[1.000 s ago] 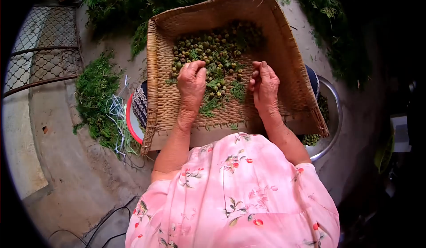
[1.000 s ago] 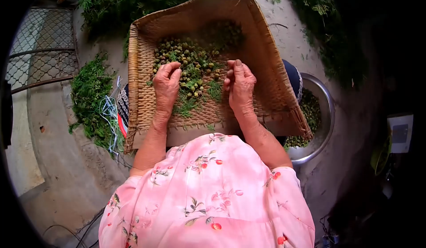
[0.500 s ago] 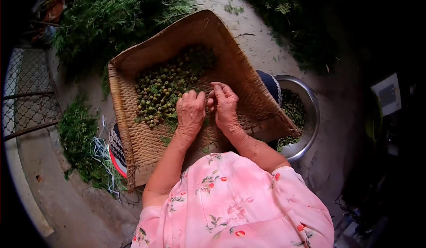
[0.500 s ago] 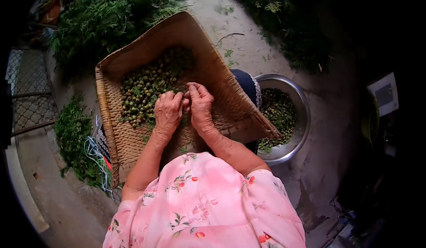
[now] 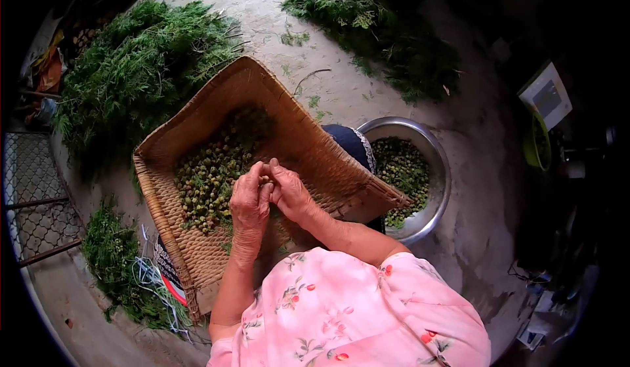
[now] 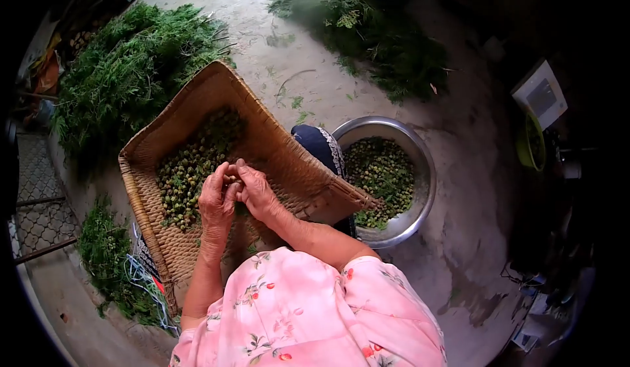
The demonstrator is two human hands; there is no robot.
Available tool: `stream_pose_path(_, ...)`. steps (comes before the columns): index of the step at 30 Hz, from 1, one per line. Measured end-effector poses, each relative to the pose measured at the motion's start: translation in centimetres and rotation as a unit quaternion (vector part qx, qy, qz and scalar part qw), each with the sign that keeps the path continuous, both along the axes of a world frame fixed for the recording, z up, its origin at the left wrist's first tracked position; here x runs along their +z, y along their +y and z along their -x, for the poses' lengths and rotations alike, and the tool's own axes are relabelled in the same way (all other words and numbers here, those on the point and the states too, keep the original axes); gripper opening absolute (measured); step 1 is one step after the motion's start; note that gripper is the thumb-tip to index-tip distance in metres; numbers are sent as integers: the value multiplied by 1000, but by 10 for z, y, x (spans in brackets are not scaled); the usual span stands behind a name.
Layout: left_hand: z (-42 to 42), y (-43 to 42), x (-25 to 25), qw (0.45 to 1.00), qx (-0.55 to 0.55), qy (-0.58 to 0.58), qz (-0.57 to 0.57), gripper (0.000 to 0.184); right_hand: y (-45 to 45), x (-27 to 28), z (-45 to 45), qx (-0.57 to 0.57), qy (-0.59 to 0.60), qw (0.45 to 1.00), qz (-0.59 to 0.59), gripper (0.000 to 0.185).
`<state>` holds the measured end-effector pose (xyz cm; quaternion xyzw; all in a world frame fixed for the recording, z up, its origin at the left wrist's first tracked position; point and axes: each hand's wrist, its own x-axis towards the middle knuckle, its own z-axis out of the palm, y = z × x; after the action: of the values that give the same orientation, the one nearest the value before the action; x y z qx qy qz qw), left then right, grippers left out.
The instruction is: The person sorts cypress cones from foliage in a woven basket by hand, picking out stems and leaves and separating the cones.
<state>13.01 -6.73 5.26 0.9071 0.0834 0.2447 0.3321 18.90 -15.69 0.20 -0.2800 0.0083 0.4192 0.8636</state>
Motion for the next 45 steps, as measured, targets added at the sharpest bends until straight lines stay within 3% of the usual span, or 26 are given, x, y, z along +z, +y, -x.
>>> stream_pose_path(2,1,-2,0,999,-26,29,4,40,2,-1,2,-14,66,998,4,42)
stream_pose_path(6,-1,-7,9,998,-57,31,-16,41,-1,-3,-3,0,80,996,50,39)
stream_pose_path(7,-1,-7,10,998,-56,20,3,40,-1,-3,-2,-12,-5,996,89,38)
stream_pose_path(10,3,-1,1,992,22,22,119,27,-6,12,-5,11,31,999,29,34)
stream_pose_path(13,2,24,-15,995,52,20,-79,21,-3,10,-3,-10,41,994,102,30)
stream_pose_path(14,2,25,-18,995,51,20,-79,21,-2,10,-3,-11,41,994,103,30)
stream_pose_path(16,4,25,-25,964,55,125,-226,21,-1,10,-2,-17,33,994,103,27)
stream_pose_path(17,3,26,-32,959,66,115,-248,22,-1,10,-1,-17,34,994,103,27)
stream_pose_path(25,6,35,-42,962,131,102,-219,22,0,11,-2,-42,41,992,116,21)
stream_pose_path(28,11,40,-43,977,173,83,-98,20,0,13,-3,-46,45,991,114,22)
stream_pose_path(30,16,47,-45,977,169,100,-84,20,0,12,-3,-42,38,992,114,22)
stream_pose_path(38,-5,50,-45,969,143,81,-182,15,0,12,-3,-34,28,992,120,21)
stream_pose_path(40,-10,49,-40,950,116,171,-235,16,0,11,-3,-32,25,992,119,21)
stream_pose_path(45,-13,51,-52,954,129,141,-230,12,0,11,-3,-30,23,992,119,23)
